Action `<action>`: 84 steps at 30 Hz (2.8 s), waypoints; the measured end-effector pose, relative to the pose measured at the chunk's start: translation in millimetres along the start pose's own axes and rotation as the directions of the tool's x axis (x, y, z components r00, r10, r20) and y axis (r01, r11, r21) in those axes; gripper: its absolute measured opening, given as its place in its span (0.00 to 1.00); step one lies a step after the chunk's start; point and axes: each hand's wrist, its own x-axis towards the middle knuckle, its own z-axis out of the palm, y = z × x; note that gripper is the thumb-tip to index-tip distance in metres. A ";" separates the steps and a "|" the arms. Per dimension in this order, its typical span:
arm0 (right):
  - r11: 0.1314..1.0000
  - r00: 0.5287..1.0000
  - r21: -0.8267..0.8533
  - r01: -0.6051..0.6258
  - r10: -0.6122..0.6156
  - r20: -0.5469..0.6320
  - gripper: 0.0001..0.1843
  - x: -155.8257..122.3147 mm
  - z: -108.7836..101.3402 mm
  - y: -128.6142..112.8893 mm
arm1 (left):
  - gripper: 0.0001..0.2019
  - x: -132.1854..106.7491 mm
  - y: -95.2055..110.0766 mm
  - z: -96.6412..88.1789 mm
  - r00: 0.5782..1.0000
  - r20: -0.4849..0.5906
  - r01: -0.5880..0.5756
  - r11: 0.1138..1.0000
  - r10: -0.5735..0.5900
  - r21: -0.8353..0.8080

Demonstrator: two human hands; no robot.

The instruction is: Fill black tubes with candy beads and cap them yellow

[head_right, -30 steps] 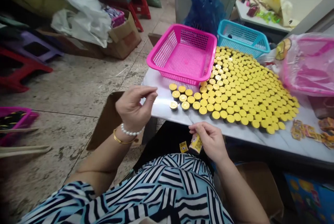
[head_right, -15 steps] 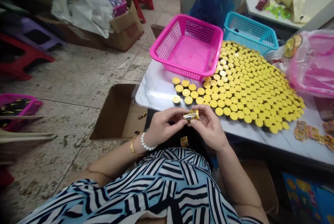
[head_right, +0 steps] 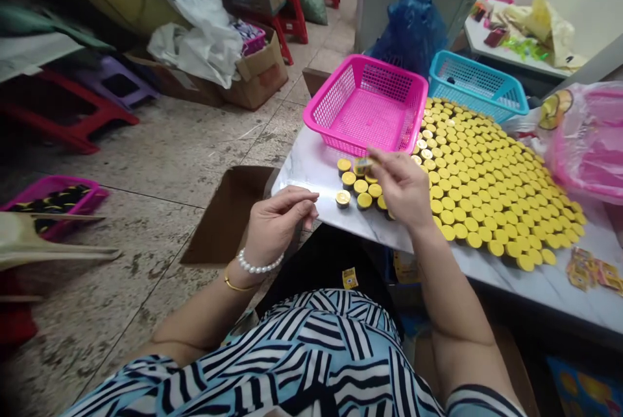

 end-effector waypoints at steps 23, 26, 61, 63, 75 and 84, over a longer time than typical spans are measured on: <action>0.909 0.858 -0.122 -0.399 0.417 0.300 0.05 -207.0 4.0 17.8 | 0.14 -77.9 -65.5 12.2 0.765 0.344 0.526 0.836 -0.545 0.154; 0.659 0.569 -0.091 -0.747 0.703 0.425 0.11 -243.5 -7.2 42.9 | 0.14 -89.7 -97.7 -2.1 0.821 0.259 0.416 0.843 -0.509 0.340; 0.668 0.696 0.206 -0.715 0.654 0.296 0.17 -184.7 54.6 43.8 | 0.12 -108.5 -74.8 -1.9 0.918 0.041 0.353 0.861 -0.393 0.366; 0.555 0.638 0.315 -0.770 0.681 0.359 0.22 -184.8 53.7 48.3 | 0.09 -110.4 -72.3 -10.9 0.982 0.037 0.141 0.854 -0.184 0.500; 0.488 0.518 0.223 -0.844 0.634 0.574 0.19 -189.6 56.0 46.7 | 0.07 -123.2 -69.7 -39.4 0.895 0.432 -0.388 0.662 0.107 0.641; 0.714 0.720 0.132 -0.688 0.647 0.251 0.26 -202.9 74.2 45.2 | 0.12 -142.9 -64.3 -17.0 0.960 0.012 0.261 0.908 -0.280 0.327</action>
